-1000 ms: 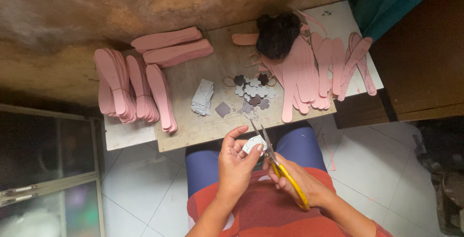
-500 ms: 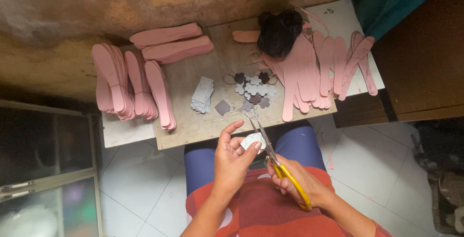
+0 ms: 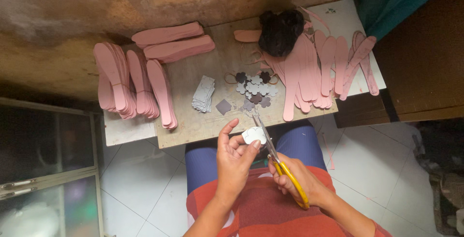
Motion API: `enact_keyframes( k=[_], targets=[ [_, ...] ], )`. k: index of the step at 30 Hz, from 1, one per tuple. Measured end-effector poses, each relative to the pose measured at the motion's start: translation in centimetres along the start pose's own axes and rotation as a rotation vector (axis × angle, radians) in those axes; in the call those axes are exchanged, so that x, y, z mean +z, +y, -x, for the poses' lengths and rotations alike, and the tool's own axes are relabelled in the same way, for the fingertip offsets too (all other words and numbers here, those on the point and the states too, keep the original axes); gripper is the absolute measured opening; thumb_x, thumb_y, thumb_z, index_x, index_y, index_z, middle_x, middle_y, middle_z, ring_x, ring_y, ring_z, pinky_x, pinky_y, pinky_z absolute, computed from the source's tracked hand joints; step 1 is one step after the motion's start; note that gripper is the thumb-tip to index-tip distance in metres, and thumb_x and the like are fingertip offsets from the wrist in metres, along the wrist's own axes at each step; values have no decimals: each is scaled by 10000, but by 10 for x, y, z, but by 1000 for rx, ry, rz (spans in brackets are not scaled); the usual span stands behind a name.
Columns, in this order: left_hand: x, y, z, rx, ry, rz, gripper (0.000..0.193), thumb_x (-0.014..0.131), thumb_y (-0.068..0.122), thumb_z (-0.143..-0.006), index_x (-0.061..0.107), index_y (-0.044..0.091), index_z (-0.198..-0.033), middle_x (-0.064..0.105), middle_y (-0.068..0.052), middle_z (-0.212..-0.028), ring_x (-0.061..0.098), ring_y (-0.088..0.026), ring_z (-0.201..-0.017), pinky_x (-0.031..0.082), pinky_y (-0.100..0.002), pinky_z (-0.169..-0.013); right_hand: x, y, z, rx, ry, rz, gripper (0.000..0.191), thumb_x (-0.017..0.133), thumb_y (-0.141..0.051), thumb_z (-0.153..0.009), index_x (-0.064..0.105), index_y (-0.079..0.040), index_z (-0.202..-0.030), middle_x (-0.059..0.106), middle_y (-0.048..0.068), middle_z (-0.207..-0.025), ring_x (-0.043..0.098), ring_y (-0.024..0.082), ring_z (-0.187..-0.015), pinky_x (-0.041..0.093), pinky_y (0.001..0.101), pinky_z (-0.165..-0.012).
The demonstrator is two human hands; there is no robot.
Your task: The person sits on the floor and uses yellow-handled scissors to cut small white paper pieces into flower shapes. They trim the edges of each piece and place the finished shapes onto a pile on the table.
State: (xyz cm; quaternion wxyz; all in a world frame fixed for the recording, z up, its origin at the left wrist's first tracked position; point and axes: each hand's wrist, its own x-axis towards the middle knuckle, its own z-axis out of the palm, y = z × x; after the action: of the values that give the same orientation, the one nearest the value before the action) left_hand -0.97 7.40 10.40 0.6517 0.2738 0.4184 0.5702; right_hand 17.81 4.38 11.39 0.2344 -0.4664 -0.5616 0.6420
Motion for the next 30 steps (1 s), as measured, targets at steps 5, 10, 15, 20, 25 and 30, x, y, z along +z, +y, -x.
enact_keyframes(
  k=[5, 10, 15, 20, 25, 30],
  targets=[
    [4, -5, 1, -20, 23, -11, 605, 684, -50, -900, 403, 0, -1434, 682, -140, -1040, 721, -166, -920, 617, -283, -820, -1, 1, 1, -17, -1, 58, 906, 471, -927, -749, 522, -60, -1005, 515, 20, -712, 512, 119, -569, 476, 282, -513],
    [3, -4, 4, -62, -35, -51, 604, 694, -56, -887, 411, -5, -1419, 676, -133, -1008, 708, -149, -886, 595, -266, -779, -2, -2, 2, -160, -3, 171, 950, 395, -894, -849, 472, -55, -1286, 500, 18, -788, 460, 142, -662, 435, 298, -599],
    [4, -1, 5, -63, -47, -66, 602, 695, -54, -890, 413, -12, -1420, 664, -115, -981, 710, -148, -894, 586, -254, -788, -1, -5, 2, -222, -26, 152, 929, 379, -866, -892, 474, -45, -1317, 483, 28, -793, 425, 159, -676, 417, 312, -608],
    [1, 2, 3, -83, -38, -63, 606, 699, -51, -880, 414, -10, -1413, 682, -118, -961, 720, -157, -885, 597, -259, -793, -3, -5, 3, -191, -42, 158, 910, 380, -874, -860, 472, -37, -1207, 477, 37, -772, 417, 171, -641, 408, 332, -564],
    [-3, 7, 3, -88, -37, -70, 615, 707, -55, -874, 417, -14, -1415, 672, -115, -917, 722, -160, -860, 601, -268, -786, -6, -1, 4, -213, -43, 186, 868, 383, -887, -867, 512, -49, -1052, 492, 42, -774, 459, 184, -659, 425, 331, -585],
    [-6, 13, 1, -99, -46, -72, 621, 700, -53, -880, 411, -6, -1428, 686, -117, -919, 719, -152, -855, 593, -256, -777, -9, 5, 6, -192, -49, 196, 857, 418, -896, -846, 511, -55, -980, 507, 44, -764, 496, 189, -656, 435, 331, -581]
  ],
)
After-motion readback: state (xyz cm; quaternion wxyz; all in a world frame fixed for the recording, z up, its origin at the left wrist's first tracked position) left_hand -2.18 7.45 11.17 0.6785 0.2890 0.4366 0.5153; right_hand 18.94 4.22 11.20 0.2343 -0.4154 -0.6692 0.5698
